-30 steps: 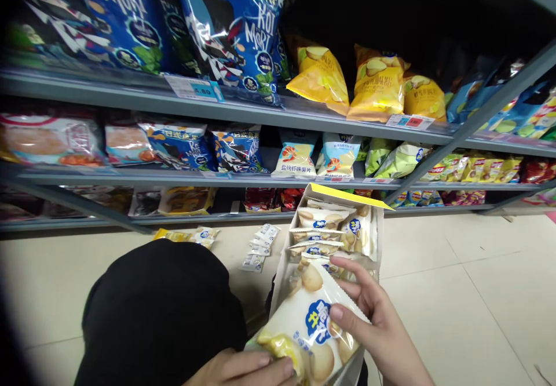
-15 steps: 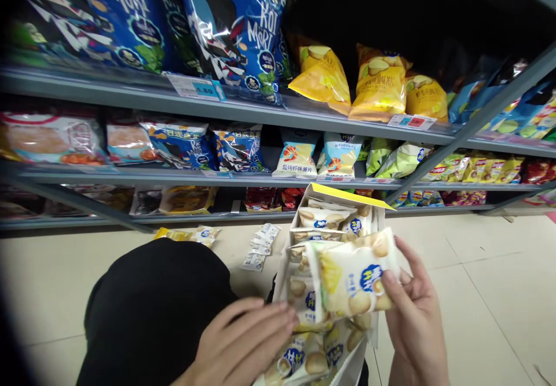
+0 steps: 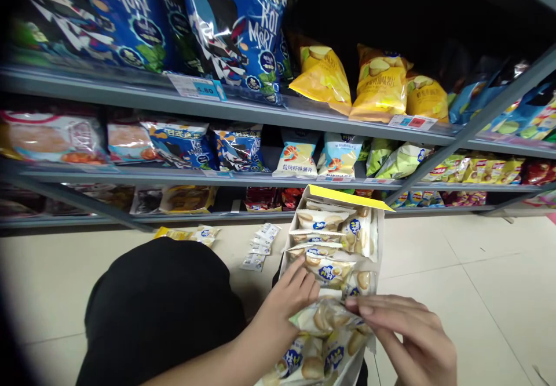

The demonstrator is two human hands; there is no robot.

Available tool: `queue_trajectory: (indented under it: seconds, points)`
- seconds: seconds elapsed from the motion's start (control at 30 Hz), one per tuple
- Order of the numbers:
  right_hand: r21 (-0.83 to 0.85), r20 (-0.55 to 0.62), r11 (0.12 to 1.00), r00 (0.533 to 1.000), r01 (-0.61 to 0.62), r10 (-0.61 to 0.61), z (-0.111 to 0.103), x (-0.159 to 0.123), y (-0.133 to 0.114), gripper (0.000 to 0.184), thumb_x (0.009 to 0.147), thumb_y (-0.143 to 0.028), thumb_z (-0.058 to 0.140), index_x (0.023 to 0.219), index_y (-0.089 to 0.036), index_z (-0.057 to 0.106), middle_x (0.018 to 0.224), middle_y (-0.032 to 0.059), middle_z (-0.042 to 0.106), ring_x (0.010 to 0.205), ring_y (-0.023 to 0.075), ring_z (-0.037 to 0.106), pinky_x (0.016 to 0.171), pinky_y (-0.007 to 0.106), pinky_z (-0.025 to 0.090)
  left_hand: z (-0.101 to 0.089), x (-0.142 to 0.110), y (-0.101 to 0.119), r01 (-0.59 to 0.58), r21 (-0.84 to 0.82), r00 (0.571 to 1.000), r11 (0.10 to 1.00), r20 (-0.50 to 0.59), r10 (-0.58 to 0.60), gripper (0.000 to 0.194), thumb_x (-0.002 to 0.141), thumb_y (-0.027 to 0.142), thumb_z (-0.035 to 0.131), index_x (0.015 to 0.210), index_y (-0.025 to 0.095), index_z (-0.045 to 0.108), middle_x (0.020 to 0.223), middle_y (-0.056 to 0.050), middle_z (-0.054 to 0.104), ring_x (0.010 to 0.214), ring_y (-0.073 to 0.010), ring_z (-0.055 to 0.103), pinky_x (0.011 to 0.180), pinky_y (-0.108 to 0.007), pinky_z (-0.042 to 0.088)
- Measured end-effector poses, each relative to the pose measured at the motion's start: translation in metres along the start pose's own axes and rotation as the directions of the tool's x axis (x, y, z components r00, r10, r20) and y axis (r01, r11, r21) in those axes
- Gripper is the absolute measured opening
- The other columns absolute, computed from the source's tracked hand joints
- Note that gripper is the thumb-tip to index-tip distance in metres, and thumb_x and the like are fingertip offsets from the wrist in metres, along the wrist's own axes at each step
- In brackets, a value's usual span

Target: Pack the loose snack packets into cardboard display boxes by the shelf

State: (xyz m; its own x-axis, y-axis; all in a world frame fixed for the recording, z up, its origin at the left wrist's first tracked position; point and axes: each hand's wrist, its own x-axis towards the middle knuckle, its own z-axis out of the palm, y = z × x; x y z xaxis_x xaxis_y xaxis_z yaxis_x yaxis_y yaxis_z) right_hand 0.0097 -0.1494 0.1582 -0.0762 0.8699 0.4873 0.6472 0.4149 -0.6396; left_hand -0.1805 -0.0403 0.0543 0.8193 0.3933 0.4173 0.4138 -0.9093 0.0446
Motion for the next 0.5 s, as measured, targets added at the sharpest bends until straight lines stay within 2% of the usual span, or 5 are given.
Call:
queue_trajectory:
  seconds: [0.1, 0.2, 0.33, 0.4, 0.5]
  points:
    - [0.024, -0.142, 1.0, 0.99, 0.01, -0.007, 0.002, -0.002, 0.0, 0.049, 0.08, 0.005, 0.061, 0.117, -0.025, 0.072, 0.105, 0.0037, 0.077, 0.094, 0.0255, 0.075, 0.08, 0.035, 0.065, -0.018, 0.001, -0.008, -0.024, -0.094, 0.996, 0.995, -0.093, 0.015, 0.008, 0.089, 0.018, 0.065, 0.083, 0.017, 0.06, 0.083, -0.001, 0.061, 0.084, -0.0182, 0.058, 0.107, -0.039, 0.043]
    - [0.095, -0.19, 0.985, 0.974, 0.142, -0.122, 0.002, -0.002, -0.006, 0.035, 0.091, -0.006, 0.055, 0.116, -0.024, 0.072, 0.096, 0.0033, 0.078, 0.087, 0.0231, 0.076, 0.076, 0.036, 0.065, -0.039, 0.006, -0.024, 0.021, -0.01, 0.967, 1.0, -0.254, -0.023, 0.009, 0.092, 0.01, 0.055, 0.086, 0.015, 0.06, 0.084, -0.002, 0.061, 0.082, -0.0183, 0.056, 0.095, -0.038, 0.046]
    - [0.014, 0.111, 0.976, 0.97, 0.217, -0.217, 0.009, 0.008, -0.009, 0.031, 0.097, -0.01, 0.05, 0.122, -0.022, 0.063, 0.108, 0.0071, 0.076, 0.099, 0.02, 0.074, 0.081, 0.032, 0.063, -0.048, 0.011, -0.039, 0.085, 0.026, 0.957, 0.996, -0.281, -0.074, 0.015, 0.092, 0.006, 0.049, 0.089, 0.014, 0.061, 0.088, -0.004, 0.063, 0.086, -0.0205, 0.056, 0.093, -0.039, 0.045]
    - [-0.087, 0.276, 0.958, 0.93, 0.274, -0.241, 0.02, 0.017, -0.008, 0.025, 0.098, -0.01, 0.049, 0.116, -0.02, 0.062, 0.118, 0.0089, 0.073, 0.109, 0.0195, 0.07, 0.087, 0.031, 0.06, -0.047, 0.012, -0.04, 0.079, 0.022, 0.963, 0.997, -0.262, -0.07, 0.017, 0.091, 0.006, 0.047, 0.089, 0.014, 0.062, 0.09, -0.005, 0.063, 0.088, -0.0214, 0.056, 0.094, -0.04, 0.045]
    - [-0.234, 0.399, 0.914, 0.89, 0.331, -0.22, 0.04, 0.03, -0.007, 0.018, 0.099, -0.011, 0.048, 0.103, -0.017, 0.064, 0.118, 0.0094, 0.072, 0.108, 0.0202, 0.069, 0.086, 0.03, 0.059, -0.047, 0.011, -0.039, 0.056, 0.023, 0.968, 0.998, -0.244, -0.049, 0.018, 0.092, 0.006, 0.045, 0.088, 0.014, 0.062, 0.09, -0.005, 0.063, 0.089, -0.0217, 0.057, 0.094, -0.04, 0.046]
